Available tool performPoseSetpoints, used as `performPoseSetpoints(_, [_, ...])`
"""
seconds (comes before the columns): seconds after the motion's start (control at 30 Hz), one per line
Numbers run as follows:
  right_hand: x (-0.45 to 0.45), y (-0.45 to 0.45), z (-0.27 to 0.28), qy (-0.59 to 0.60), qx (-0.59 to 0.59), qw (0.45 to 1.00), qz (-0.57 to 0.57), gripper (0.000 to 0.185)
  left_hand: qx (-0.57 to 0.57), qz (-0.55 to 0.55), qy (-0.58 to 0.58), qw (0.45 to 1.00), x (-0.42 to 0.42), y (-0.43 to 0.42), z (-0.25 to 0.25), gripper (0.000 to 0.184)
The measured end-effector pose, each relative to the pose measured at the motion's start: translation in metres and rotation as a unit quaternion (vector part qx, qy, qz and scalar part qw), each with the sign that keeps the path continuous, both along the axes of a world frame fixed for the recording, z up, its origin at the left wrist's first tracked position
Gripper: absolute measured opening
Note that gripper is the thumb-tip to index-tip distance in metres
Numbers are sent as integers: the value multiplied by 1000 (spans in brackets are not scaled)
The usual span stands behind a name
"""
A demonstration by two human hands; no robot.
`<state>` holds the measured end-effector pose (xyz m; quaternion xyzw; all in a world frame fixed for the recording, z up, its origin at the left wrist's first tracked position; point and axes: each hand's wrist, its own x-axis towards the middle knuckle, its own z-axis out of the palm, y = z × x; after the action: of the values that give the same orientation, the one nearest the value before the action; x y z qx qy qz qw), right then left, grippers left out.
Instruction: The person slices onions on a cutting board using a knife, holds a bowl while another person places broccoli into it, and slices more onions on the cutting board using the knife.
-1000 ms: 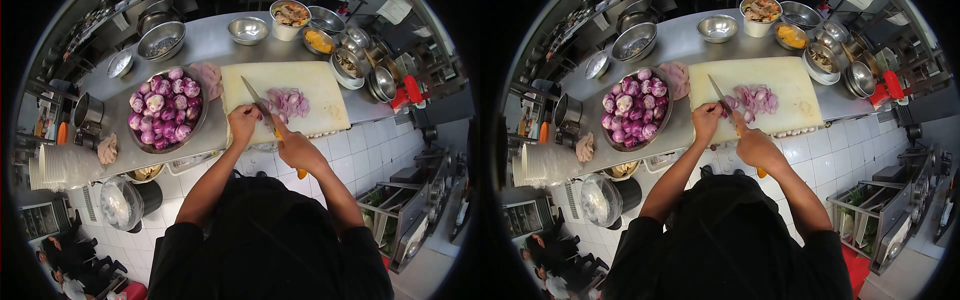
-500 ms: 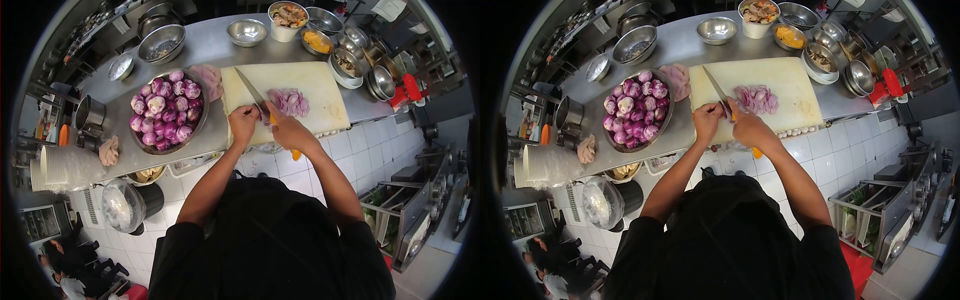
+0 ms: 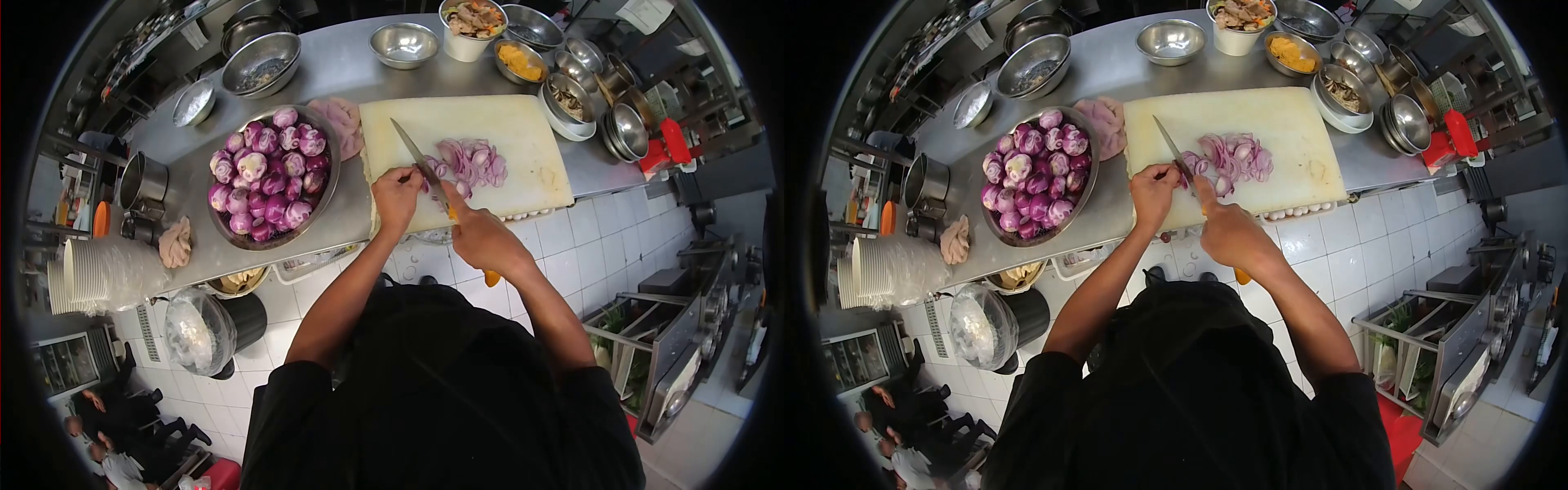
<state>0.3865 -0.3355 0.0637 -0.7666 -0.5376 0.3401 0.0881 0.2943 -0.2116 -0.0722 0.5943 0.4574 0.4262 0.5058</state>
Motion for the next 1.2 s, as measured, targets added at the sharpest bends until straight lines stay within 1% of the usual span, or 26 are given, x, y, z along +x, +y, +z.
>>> performPoseSetpoints(0.13, [-2, 4, -17, 10, 17, 1000, -9, 70, -1, 1, 3, 1000, -1, -2, 5, 16])
performPoseSetpoints(0.27, [-3, 9, -23, 16, 23, 999, -16, 71, 8, 15, -3, 1000, 0, 2, -10, 16])
performPoseSetpoints(0.4, [-4, 9, -28, 13, 24, 999, -19, 70, -7, 7, 11, 1000, -1, -1, 0, 15])
performPoseSetpoints(0.47, [-5, 10, -42, 11, 76, 997, -22, 71, -11, 7, 15, 1000, -1, 0, 1, 15])
performPoseSetpoints(0.5, [-6, 14, -56, 11, 76, 997, -21, 71, -13, 5, 6, 1000, -1, 1, -2, 15])
performPoseSetpoints(0.57, [-6, 24, -86, 26, 137, 990, -30, 73, -14, 3, -5, 1000, 1, 0, -7, 15])
performPoseSetpoints(0.67, [6, 40, -94, 38, 171, 984, -25, 74, -9, 1, -15, 1000, -1, -1, -8, 16])
performPoseSetpoints(0.73, [28, 51, -100, 37, 191, 981, -16, 73, 10, 0, 29, 1000, 2, 1, -2, 17])
performPoseSetpoints(0.77, [36, 52, -103, 38, 207, 978, -3, 72, 13, 0, 29, 999, 4, 1, -2, 17])
performPoseSetpoints(0.8, [38, 53, -75, 66, 125, 989, -36, 68, 66, 21, 51, 996, 7, 0, -6, 17])
performPoseSetpoints(0.83, [39, 52, -65, 67, 128, 989, -31, 68, 117, 44, 73, 989, 9, -1, -4, 16])
performPoseSetpoints(0.9, [39, 43, -56, 23, 180, 983, -29, 66, 114, 39, 91, 989, 8, -3, -3, 16])
performPoseSetpoints(0.93, [37, 41, -54, 25, 183, 983, -20, 66, 74, 32, 73, 994, 7, -4, -3, 17])
performPoseSetpoints(0.97, [32, 38, -54, 3, 212, 977, -22, 64, 35, 27, 56, 997, 3, -5, -3, 18])
performPoseSetpoints(1.0, [26, 35, -54, -17, 243, 970, -25, 62, 39, 36, 59, 997, -4, -8, 2, 18])
performPoseSetpoints(1.03, [17, 33, -55, -13, 248, 968, -17, 62, 65, 23, 79, 995, -11, -14, 11, 20])
performPoseSetpoints(1.07, [5, 28, -56, -33, 260, 965, -25, 62, 89, 11, 100, 991, -19, -21, 19, 23])
performPoseSetpoints(1.1, [-8, 25, -58, -50, 274, 960, -27, 63, 67, -7, 84, 994, -26, -27, 22, 23])
performPoseSetpoints(1.13, [-19, 24, -69, -37, 281, 959, -5, 63, 46, -17, 70, 996, -35, -32, 25, 23])
performPoseSetpoints(1.2, [-36, 26, -104, -64, 359, 931, -18, 62, 85, -41, 38, 995, -53, -41, 33, 21])
